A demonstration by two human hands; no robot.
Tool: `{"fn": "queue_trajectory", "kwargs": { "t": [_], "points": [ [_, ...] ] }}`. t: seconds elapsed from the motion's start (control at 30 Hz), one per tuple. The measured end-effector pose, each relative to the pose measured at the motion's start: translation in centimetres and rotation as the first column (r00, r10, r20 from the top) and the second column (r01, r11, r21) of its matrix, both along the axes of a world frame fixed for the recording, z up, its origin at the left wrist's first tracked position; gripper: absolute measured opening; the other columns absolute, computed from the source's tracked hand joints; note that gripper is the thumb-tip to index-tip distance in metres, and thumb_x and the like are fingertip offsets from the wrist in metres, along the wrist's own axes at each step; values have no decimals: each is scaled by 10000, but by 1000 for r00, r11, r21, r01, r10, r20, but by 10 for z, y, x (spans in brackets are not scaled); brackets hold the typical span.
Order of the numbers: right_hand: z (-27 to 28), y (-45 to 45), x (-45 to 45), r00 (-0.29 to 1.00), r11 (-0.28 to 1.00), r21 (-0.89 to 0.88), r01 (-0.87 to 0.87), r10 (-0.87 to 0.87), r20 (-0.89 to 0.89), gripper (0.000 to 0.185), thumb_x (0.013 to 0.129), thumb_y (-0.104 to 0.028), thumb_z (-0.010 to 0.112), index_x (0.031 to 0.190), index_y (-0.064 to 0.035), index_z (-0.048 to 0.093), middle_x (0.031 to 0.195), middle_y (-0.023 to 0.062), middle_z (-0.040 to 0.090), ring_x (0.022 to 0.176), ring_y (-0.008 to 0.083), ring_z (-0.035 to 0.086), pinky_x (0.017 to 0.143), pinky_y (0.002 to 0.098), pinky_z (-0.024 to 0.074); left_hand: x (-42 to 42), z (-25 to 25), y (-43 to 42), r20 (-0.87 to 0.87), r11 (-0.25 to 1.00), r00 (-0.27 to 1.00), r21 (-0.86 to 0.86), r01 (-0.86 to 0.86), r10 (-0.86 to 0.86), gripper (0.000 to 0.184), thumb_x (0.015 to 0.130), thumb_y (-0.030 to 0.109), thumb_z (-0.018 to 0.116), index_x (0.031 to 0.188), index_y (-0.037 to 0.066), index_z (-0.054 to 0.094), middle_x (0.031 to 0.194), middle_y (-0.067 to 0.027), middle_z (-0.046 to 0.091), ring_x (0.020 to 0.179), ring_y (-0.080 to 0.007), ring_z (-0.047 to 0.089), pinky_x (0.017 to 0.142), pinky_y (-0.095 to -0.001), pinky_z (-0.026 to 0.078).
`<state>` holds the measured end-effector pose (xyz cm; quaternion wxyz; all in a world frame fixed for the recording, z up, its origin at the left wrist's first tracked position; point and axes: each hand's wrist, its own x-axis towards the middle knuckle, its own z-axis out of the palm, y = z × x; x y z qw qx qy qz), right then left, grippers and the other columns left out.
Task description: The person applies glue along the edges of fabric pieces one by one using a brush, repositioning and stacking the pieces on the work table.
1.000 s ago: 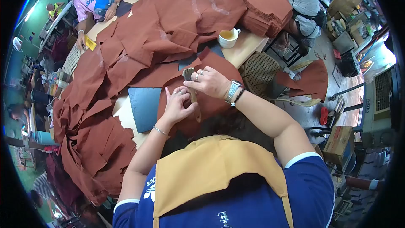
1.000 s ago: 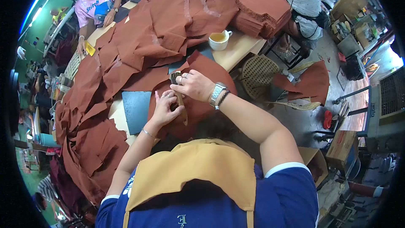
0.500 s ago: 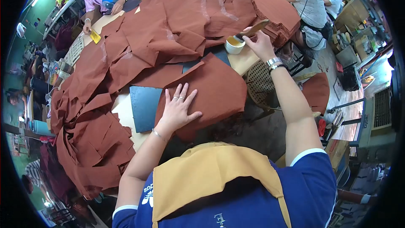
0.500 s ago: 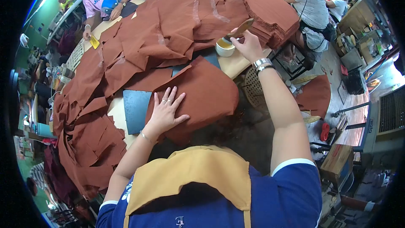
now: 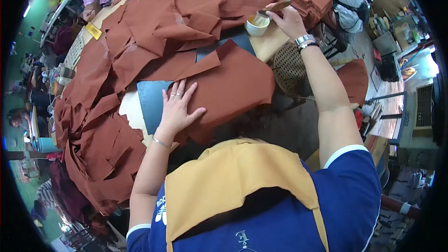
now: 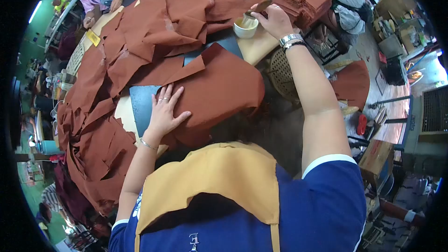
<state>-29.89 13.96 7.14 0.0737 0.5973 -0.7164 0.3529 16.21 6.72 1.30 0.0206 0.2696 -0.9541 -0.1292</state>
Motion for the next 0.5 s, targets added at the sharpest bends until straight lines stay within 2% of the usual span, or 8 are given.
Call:
{"fn": "queue_trajectory", "kwargs": {
  "t": [0.03,0.1,0.13,0.17,0.2,0.27,0.37,0.5],
  "points": [
    [1,13,4,987,998,46,43,-35,-156,246,896,-301,712,1059,-120,743,930,132,720,903,312,665,817,403,520,0,4,1,32,1000,999,-6,-16,16,847,832,627,651,1515,181,425,1614,-211,262,1514,-372,204,1174,-663,120],
    [-3,37,25,997,992,123,33,-23,-77,236,901,-304,706,1056,-131,746,893,134,705,881,312,659,808,411,516,-9,12,1,34,989,998,-137,58,-54,863,831,636,648,1527,186,407,1625,-208,240,1516,-378,191,1173,-657,142],
    [-17,46,27,1000,998,67,4,-3,-23,250,912,-310,697,1067,-118,740,916,159,700,851,317,655,801,401,521,-17,13,2,34,975,995,-200,94,-89,871,831,641,646,1533,189,398,1630,-207,229,1517,-381,184,1172,-655,153],
    [-17,54,37,993,978,182,105,-111,25,255,930,-278,697,1088,-80,727,938,130,720,820,251,675,769,364,533,-25,7,5,-5,983,992,-139,123,-125,873,830,646,644,1534,194,396,1629,-209,231,1516,-385,185,1175,-652,149],
    [-18,66,50,949,993,94,69,-95,302,263,941,-264,696,1095,-52,715,937,103,723,834,213,684,755,339,535,-35,-4,6,-46,985,986,-80,156,-160,874,829,651,641,1535,199,395,1627,-211,233,1514,-388,186,1178,-649,145],
    [-1,96,90,680,991,-15,130,-78,729,269,967,-219,685,1138,-12,673,983,42,709,912,147,692,752,295,560,-47,-8,6,-97,981,976,-52,188,-193,883,825,671,635,1537,209,392,1600,-222,288,1489,-407,237,1181,-618,166],
    [19,145,132,252,943,-182,278,112,961,281,976,-221,671,1181,-30,642,1051,74,701,929,187,698,790,321,591,-45,-11,-7,-109,986,982,-84,143,-152,915,802,705,632,1532,204,403,1568,-218,349,1466,-395,286,1174,-600,196],
    [8,194,167,111,922,-132,364,97,989,281,973,-209,671,1199,-46,631,1112,83,692,966,204,697,823,345,608,-28,-5,-18,-35,997,998,-62,45,-47,919,817,723,608,1544,207,384,1524,-237,400,1392,-420,385,1161,-591,227]
  ]
}}
